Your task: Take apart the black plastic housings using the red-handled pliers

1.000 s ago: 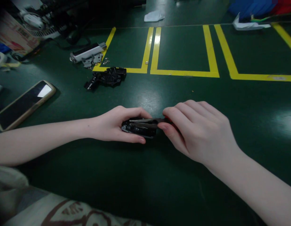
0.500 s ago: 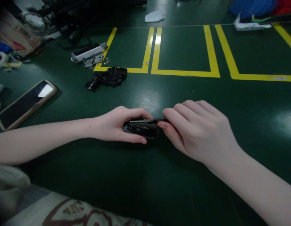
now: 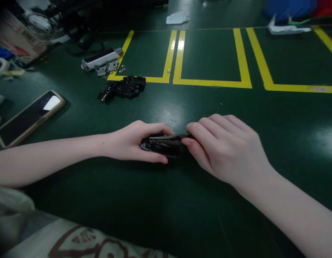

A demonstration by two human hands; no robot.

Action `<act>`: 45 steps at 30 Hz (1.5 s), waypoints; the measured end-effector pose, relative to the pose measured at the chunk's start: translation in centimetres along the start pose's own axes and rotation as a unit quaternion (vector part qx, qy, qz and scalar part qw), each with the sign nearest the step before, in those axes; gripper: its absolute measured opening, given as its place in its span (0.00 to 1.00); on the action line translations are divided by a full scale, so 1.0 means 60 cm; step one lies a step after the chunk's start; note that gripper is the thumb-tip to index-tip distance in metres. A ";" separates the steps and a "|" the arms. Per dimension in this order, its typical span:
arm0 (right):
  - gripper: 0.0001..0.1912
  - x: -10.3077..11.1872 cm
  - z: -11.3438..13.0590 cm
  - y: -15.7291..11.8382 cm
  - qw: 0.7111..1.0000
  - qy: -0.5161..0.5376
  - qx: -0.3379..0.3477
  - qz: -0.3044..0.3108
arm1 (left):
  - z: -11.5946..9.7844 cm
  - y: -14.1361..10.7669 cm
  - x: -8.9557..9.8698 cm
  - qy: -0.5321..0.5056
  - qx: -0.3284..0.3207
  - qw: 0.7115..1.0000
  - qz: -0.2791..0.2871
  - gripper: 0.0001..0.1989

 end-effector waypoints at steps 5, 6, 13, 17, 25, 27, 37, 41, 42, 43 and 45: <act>0.12 -0.001 -0.002 0.000 1.000 -0.003 0.004 -0.002 | 0.001 -0.001 0.000 0.003 -0.005 1.000 0.003 0.22; 0.12 -0.001 -0.003 -0.001 1.000 -0.004 0.005 -0.002 | 0.001 -0.001 0.000 0.004 -0.005 1.000 0.004 0.22; 0.11 0.002 -0.003 -0.002 1.000 0.008 0.006 -0.002 | 0.001 0.000 -0.002 0.005 0.007 1.000 0.015 0.21; 0.11 0.001 0.001 -0.003 1.000 0.014 0.006 -0.003 | 0.000 0.000 -0.005 0.058 0.002 0.998 0.026 0.22; 0.10 -0.001 0.004 -0.003 1.000 0.008 0.011 -0.009 | 0.001 0.000 -0.009 0.106 -0.007 0.994 0.028 0.23; 0.10 0.000 0.003 -0.003 1.000 0.007 0.017 -0.007 | 0.001 0.000 -0.009 0.103 -0.012 0.994 0.029 0.23; 0.12 0.000 -0.005 -0.006 1.000 0.000 0.022 -0.001 | -0.001 0.001 -0.008 0.127 -0.014 0.991 0.043 0.22; 0.11 -0.002 -0.001 -0.004 1.000 0.002 0.022 0.001 | -0.002 0.001 -0.009 0.122 -0.018 0.991 0.046 0.22; 0.11 -0.001 0.000 -0.004 1.000 0.001 0.020 0.002 | -0.002 0.001 -0.009 0.121 -0.018 0.991 0.046 0.22; 0.11 -0.001 0.000 -0.004 1.000 0.001 0.018 0.002 | -0.002 0.001 -0.008 0.121 -0.017 0.991 0.045 0.22; 0.12 0.000 0.000 -0.006 1.000 0.002 0.017 0.001 | -0.002 0.001 -0.009 0.121 -0.016 0.991 0.045 0.23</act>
Point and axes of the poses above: each hand's wrist, its own y-axis towards the middle knuckle, its own x-axis out of the back of the hand, z = x × y, the point moved 5 cm from there along y, towards the middle knuckle, and after that the axes turned 15 degrees about y, right-handed, at the moved point
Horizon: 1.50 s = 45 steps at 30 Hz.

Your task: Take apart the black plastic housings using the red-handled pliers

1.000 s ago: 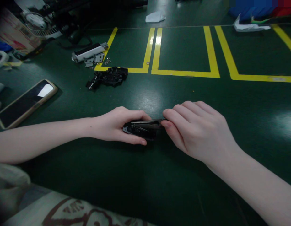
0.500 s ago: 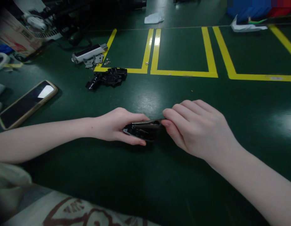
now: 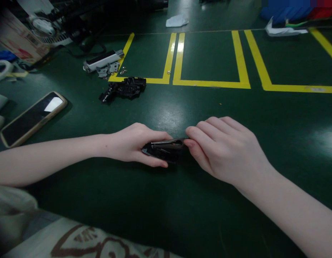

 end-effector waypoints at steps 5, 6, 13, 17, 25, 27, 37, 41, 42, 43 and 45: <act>0.10 0.001 -0.002 -0.004 1.000 -0.004 0.006 0.000 | -0.001 0.001 0.000 0.008 -0.004 1.000 0.005 0.23; 0.10 0.001 -0.003 -0.004 1.000 -0.005 0.009 0.000 | -0.001 0.001 0.000 0.012 -0.004 1.000 0.005 0.22; 0.09 0.002 -0.003 -0.003 1.000 0.001 0.007 -0.003 | -0.001 0.000 -0.001 0.024 -0.006 1.000 0.003 0.22; 0.11 0.001 -0.002 -0.002 1.000 0.006 0.003 0.001 | 0.000 0.000 -0.001 0.025 -0.003 1.000 0.008 0.22; 0.12 -0.002 -0.002 -0.001 1.000 0.016 -0.002 0.001 | 0.001 0.000 -0.001 0.021 0.000 1.000 0.013 0.22; 0.11 -0.003 -0.003 -0.002 1.000 0.010 0.006 -0.001 | 0.001 0.001 -0.001 0.021 -0.002 1.000 0.013 0.22; 0.11 0.002 -0.004 -0.006 1.000 0.002 0.017 0.000 | 0.000 0.002 -0.001 0.039 -0.001 0.999 0.015 0.22; 0.12 0.000 -0.003 -0.004 1.000 0.013 0.003 0.001 | 0.000 0.001 -0.001 0.029 -0.004 0.999 0.016 0.22; 0.12 -0.001 -0.003 -0.003 1.000 0.017 -0.001 0.002 | 0.000 0.001 -0.001 0.027 -0.005 0.999 0.016 0.22; 0.12 -0.002 -0.002 -0.002 1.000 0.022 -0.002 0.002 | 0.000 0.001 -0.002 0.027 -0.005 0.999 0.016 0.22; 0.12 -0.002 0.000 0.001 1.000 0.027 -0.004 0.001 | 0.001 0.001 -0.002 0.031 -0.004 0.999 0.013 0.22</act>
Point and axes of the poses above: each hand's wrist, its own y-axis towards the middle knuckle, its own x-axis out of the back of the hand, z = x × y, the point moved 5 cm from there along y, towards the middle knuckle, and after that the axes turned 15 degrees about y, right-handed, at the moved point
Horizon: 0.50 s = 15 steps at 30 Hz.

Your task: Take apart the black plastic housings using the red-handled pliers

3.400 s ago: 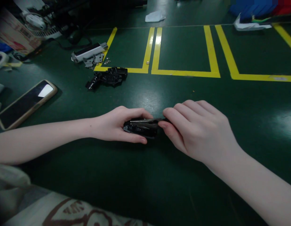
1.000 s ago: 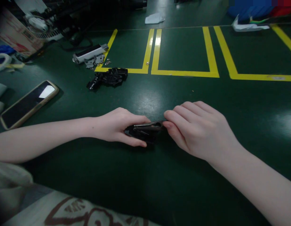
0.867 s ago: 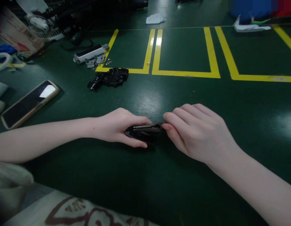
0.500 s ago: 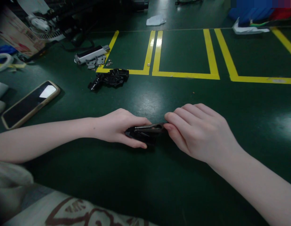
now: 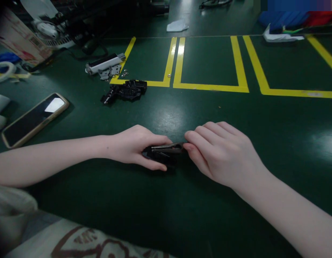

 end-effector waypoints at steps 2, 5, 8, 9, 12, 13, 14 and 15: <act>0.12 0.001 0.001 0.002 1.000 -0.003 0.000 0.000 | 0.000 0.000 0.000 0.003 0.000 1.000 0.001 0.22; 0.12 0.003 0.001 0.005 1.000 -0.008 0.008 0.000 | 0.000 0.000 0.000 0.000 -0.002 1.000 0.002 0.22; 0.12 0.005 0.001 0.005 1.000 -0.012 0.018 -0.002 | -0.001 0.000 0.001 -0.006 -0.004 1.000 0.000 0.22; 0.13 0.004 0.000 0.005 1.000 -0.014 0.019 -0.001 | -0.001 -0.001 0.001 -0.005 -0.005 1.000 -0.001 0.22; 0.13 0.003 -0.002 0.002 1.000 -0.014 0.021 0.000 | -0.001 -0.001 0.002 0.000 -0.010 1.000 -0.006 0.22; 0.12 0.003 -0.003 0.001 1.000 -0.013 0.020 0.000 | -0.001 0.000 0.002 0.001 -0.011 1.000 -0.009 0.23; 0.12 0.003 -0.003 0.001 1.000 -0.011 0.018 -0.001 | -0.001 0.000 0.002 0.003 -0.010 1.000 -0.010 0.23; 0.12 0.002 -0.004 0.000 1.000 -0.009 0.015 -0.001 | -0.001 0.000 0.001 0.005 -0.009 1.000 -0.010 0.23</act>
Point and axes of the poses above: each hand's wrist, its own y-axis towards the middle knuckle, its own x-axis out of the back of the hand, z = x × y, the point moved 5 cm from there along y, towards the middle knuckle, and after that the axes turned 15 degrees about y, right-handed, at the moved point
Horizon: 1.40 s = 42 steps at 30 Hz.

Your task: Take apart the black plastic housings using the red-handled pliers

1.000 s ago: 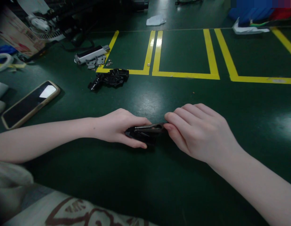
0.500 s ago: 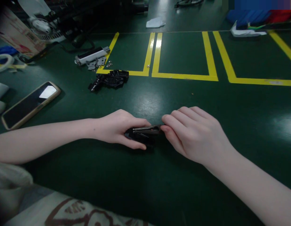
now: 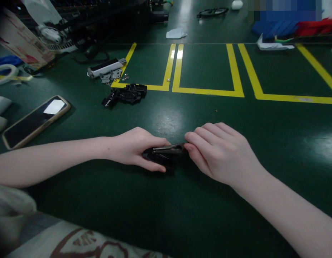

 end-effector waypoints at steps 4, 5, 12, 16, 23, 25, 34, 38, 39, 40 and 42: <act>0.11 -0.001 0.001 0.001 1.000 0.011 -0.012 -0.003 | -0.001 0.001 -0.001 0.009 0.006 1.000 0.003 0.23; 0.10 -0.002 0.001 0.001 1.000 0.014 -0.014 -0.002 | -0.002 0.001 -0.001 0.012 0.009 1.000 0.002 0.22; 0.11 -0.004 -0.001 -0.004 1.000 0.018 -0.014 -0.007 | -0.001 0.001 -0.002 0.017 0.016 1.000 0.014 0.21; 0.12 -0.004 -0.005 -0.007 0.999 0.023 -0.028 -0.007 | -0.002 0.001 -0.005 0.039 0.021 0.999 0.021 0.20; 0.16 -0.008 -0.001 -0.009 0.996 0.049 -0.072 0.001 | -0.006 0.001 -0.010 0.022 0.043 0.998 0.045 0.17; 0.16 -0.009 0.002 -0.009 0.995 0.049 -0.083 0.001 | -0.008 0.001 -0.011 0.015 0.043 0.998 0.042 0.17; 0.16 -0.003 0.004 -0.009 0.996 0.044 -0.074 -0.008 | -0.004 0.001 -0.012 0.003 0.045 0.998 0.042 0.17; 0.16 -0.004 -0.002 -0.010 0.996 0.046 -0.073 -0.004 | -0.004 0.001 -0.012 -0.001 0.042 0.998 0.040 0.17; 0.16 -0.004 -0.003 -0.010 0.996 0.047 -0.073 -0.005 | -0.005 0.001 -0.012 -0.003 0.043 0.998 0.039 0.17; 0.16 -0.004 -0.003 -0.010 0.996 0.048 -0.074 -0.004 | -0.005 0.001 -0.012 -0.004 0.046 0.998 0.041 0.17; 0.16 -0.005 -0.002 -0.010 0.996 0.050 -0.077 -0.003 | -0.005 0.002 -0.012 -0.005 0.050 0.998 0.044 0.17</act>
Point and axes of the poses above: each hand's wrist, its own y-axis towards the middle knuckle, its own x-axis out of the back of the hand, z = x × y, the point moved 5 cm from there along y, towards the middle knuckle, and after that the axes turned 15 degrees about y, right-handed, at the moved point
